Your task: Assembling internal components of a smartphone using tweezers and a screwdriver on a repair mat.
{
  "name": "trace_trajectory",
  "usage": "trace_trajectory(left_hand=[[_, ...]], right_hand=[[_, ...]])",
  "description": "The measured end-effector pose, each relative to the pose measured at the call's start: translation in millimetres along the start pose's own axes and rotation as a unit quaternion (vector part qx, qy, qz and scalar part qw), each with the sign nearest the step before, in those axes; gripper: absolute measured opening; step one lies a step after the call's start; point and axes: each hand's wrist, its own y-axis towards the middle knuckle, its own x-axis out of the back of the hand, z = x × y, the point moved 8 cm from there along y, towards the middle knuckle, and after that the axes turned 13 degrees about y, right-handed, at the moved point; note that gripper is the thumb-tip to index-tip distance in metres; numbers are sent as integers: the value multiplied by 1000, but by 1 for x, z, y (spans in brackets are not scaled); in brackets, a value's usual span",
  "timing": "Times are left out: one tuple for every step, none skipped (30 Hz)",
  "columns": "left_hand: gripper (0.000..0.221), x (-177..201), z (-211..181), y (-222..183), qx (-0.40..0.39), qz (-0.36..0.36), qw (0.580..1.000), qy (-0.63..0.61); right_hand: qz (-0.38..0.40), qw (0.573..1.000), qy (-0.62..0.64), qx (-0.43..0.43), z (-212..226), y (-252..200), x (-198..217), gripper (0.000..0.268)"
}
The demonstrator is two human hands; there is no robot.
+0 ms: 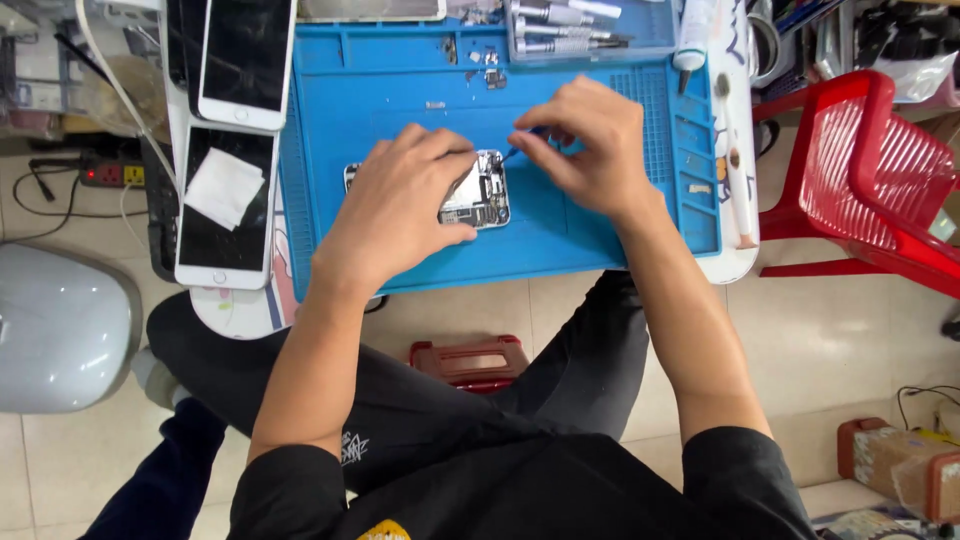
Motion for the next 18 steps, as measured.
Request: trace_trajectory(left_hand=[[76,-1,2,2,5,2,1000,-9],[77,-5,1,1,13,5,1000,-24],[77,-8,-1,1,15,0,999,-29],[77,-8,2,0,24,-1,999,-39],[76,-8,4,0,33,-2,998,-50],[76,-8,5,0,33,-4,998,-48],[76,-10,6,0,33,-3,998,-54],[75,-13,6,-3,36,1,997,-64],[75,-13,5,-4,38,2,997,-64],[77,-12,5,-5,35,4,996,-82],[79,-12,4,-7,32,6,994,-100],[79,-13,3,-7,34,6,994,-100],[79,-14,2,-7,29,0,994,-102],[79,-14,1,-7,23,-5,994,-104],[79,-13,3,-8,24,-5,994,-103],[77,-13,2,-7,23,-11,995,-97],[75,-13,2,-7,21,-17,995,-91],[75,-14,2,-7,21,-15,995,-92]], right_hand=[[-14,999,26,-23,-5,-1,2,11],[-21,997,54,-49,-9,-5,4,11],[-14,997,51,-48,-13,-7,8,11],[-85,994,48,-42,-17,-7,22,11],[-156,986,45,-35,-21,-9,35,12],[-157,986,44,-32,-29,-11,43,12],[-185,980,34,-72,-43,-15,55,7],[-209,971,27,-115,-57,-22,64,6],[-208,971,29,-115,-64,-21,69,6],[-202,974,-1,-102,-67,-19,74,5],[-195,976,-30,-89,-70,-18,78,5],[-194,977,-29,-88,-75,-15,79,5],[-178,981,-39,-71,-76,-11,78,6],[-162,984,-49,-55,-78,-7,77,7],[-163,984,-48,-54,-86,-5,76,7],[-141,986,-74,-48,-93,-4,72,8],[-119,987,-99,-41,-101,-3,69,11],[-119,987,-99,-44,-110,-8,66,11]])
